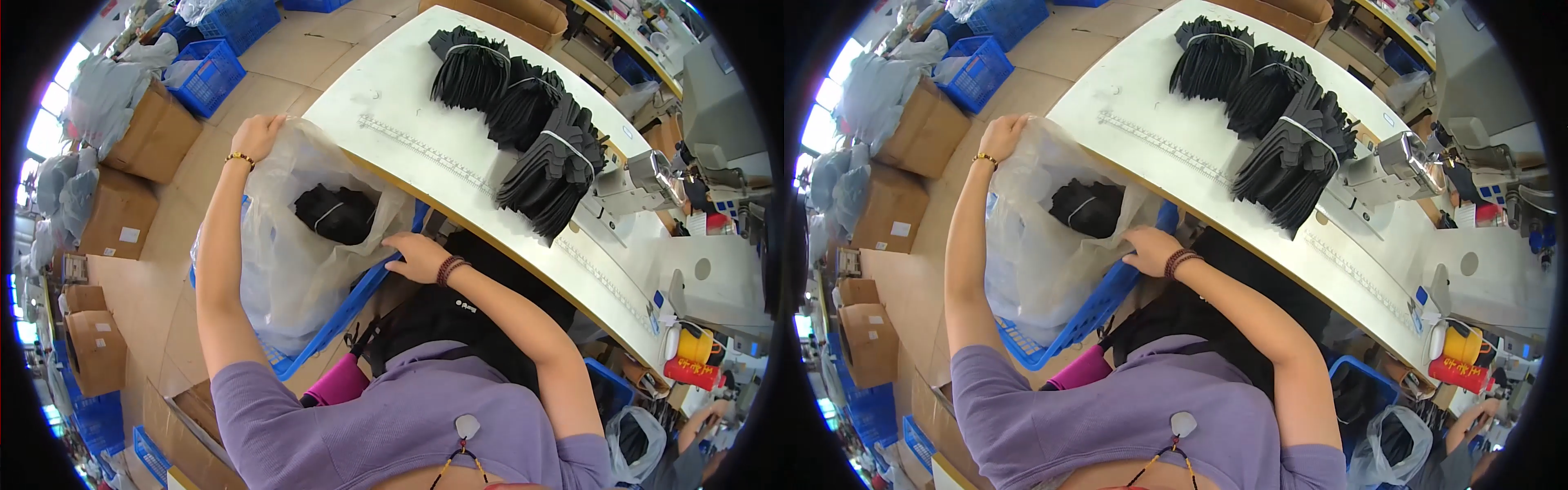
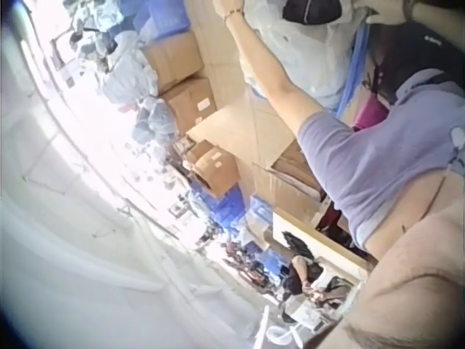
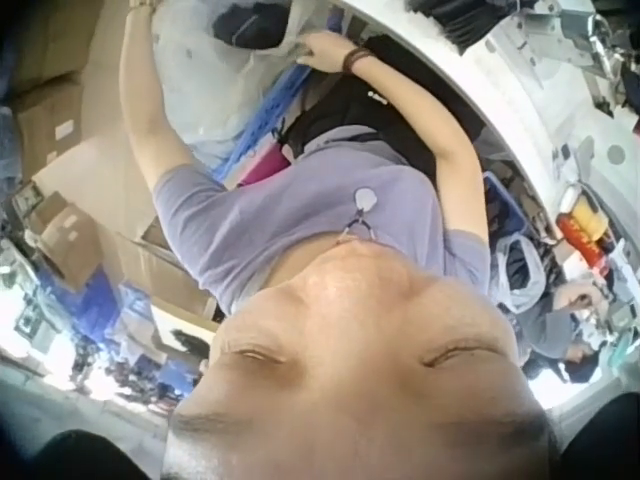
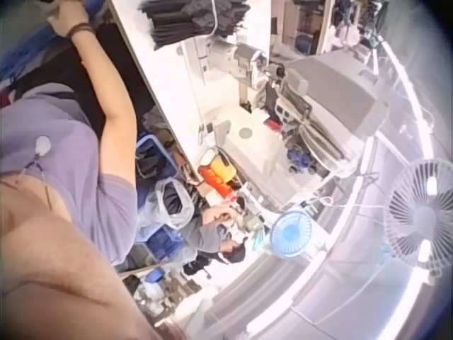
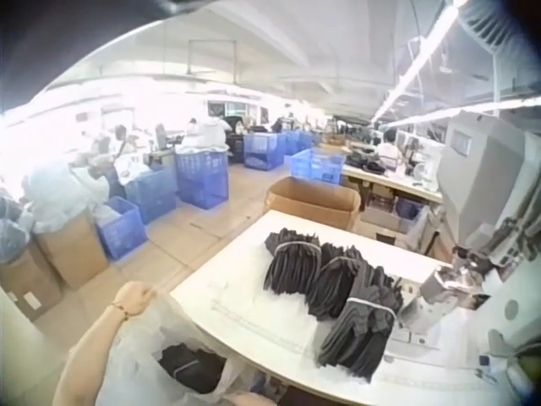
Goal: The recorder counts and sorts black shoe uppers, organizing them into bundles and placing them into a plastic bag.
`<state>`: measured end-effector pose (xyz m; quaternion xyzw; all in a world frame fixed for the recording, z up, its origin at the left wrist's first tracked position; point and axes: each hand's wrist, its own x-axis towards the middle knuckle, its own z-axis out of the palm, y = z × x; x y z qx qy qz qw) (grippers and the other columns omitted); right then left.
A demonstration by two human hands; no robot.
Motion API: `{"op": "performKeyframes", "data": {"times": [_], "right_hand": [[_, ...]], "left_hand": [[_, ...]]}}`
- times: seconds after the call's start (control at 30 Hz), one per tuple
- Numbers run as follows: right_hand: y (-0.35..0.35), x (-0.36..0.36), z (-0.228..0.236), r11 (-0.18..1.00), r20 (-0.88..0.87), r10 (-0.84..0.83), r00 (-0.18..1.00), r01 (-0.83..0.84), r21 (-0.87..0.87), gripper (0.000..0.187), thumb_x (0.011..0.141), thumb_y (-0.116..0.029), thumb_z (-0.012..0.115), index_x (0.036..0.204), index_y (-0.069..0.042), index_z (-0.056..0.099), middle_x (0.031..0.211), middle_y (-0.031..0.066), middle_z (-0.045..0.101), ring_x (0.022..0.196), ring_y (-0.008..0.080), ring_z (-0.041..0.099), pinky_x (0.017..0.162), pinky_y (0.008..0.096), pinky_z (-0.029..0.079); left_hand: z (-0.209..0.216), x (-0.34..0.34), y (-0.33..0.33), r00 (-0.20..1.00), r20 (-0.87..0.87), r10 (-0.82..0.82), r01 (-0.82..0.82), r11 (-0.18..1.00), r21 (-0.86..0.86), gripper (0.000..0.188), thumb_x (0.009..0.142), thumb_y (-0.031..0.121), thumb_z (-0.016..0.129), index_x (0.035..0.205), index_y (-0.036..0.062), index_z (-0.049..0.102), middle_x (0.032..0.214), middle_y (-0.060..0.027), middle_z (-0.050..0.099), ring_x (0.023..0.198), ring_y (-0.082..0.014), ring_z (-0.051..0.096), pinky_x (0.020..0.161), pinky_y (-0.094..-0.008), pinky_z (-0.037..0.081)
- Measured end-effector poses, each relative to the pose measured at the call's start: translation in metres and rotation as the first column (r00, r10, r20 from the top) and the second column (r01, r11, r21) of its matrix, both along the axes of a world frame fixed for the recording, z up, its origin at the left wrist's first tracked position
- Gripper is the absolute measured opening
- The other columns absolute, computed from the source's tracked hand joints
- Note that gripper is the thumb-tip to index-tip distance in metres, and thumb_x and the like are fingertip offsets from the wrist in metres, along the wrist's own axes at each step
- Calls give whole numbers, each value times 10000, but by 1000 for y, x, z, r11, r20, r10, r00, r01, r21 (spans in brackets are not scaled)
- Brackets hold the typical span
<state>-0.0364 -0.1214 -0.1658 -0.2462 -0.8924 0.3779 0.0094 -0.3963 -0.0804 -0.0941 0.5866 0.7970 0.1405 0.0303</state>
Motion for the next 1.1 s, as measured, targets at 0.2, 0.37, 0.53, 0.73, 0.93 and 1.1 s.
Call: {"op": "performKeyframes", "data": {"times": [0.2,0.37,0.53,0.73,0.93,1.1], "right_hand": [[-16,28,46,978,-242,162,957,-188,-91,368,839,-223,609,1149,-33,551,1090,176,592,1032,342,554,901,390,441],[-23,77,123,977,-494,104,863,-182,-112,269,842,-148,619,1089,-43,602,1067,140,621,994,295,590,848,357,474],[-52,148,202,999,-906,-18,424,36,-3,69,783,-100,665,840,-61,663,855,111,669,732,251,633,623,355,492],[-82,167,229,938,-939,337,-65,-62,341,507,824,-40,542,1301,-188,458,601,39,555,466,142,495,499,279,428],[-71,200,225,866,-885,452,109,-293,406,29,785,-109,608,792,-137,608,622,17,589,541,147,569,530,282,441],[-43,222,182,733,-656,-415,631,658,169,165,728,-80,673,873,-11,637,784,81,611,739,209,606,650,305,488]], "left_hand": [[15,52,-4,984,-163,69,-45,989,142,319,887,339,495,873,56,642,883,-173,635,852,-354,603,712,-451,463],[-8,126,-41,931,-305,-200,313,867,389,228,816,253,544,852,47,634,864,-143,641,808,-311,621,676,-421,495],[-39,172,-69,773,229,-592,544,433,-719,401,812,378,599,991,23,650,898,-176,667,789,-326,643,721,-393,504],[8,214,-57,562,649,-513,810,501,-305,354,860,293,603,1065,6,630,867,-135,678,768,-206,650,729,-295,506],[38,261,-24,438,708,-553,657,735,168,316,869,214,616,1106,7,597,861,-96,654,793,-124,612,724,-263,500],[24,301,31,343,797,-497,440,835,331,333,938,212,509,1173,-21,550,1038,-103,623,909,-153,598,864,-305,475]]}}
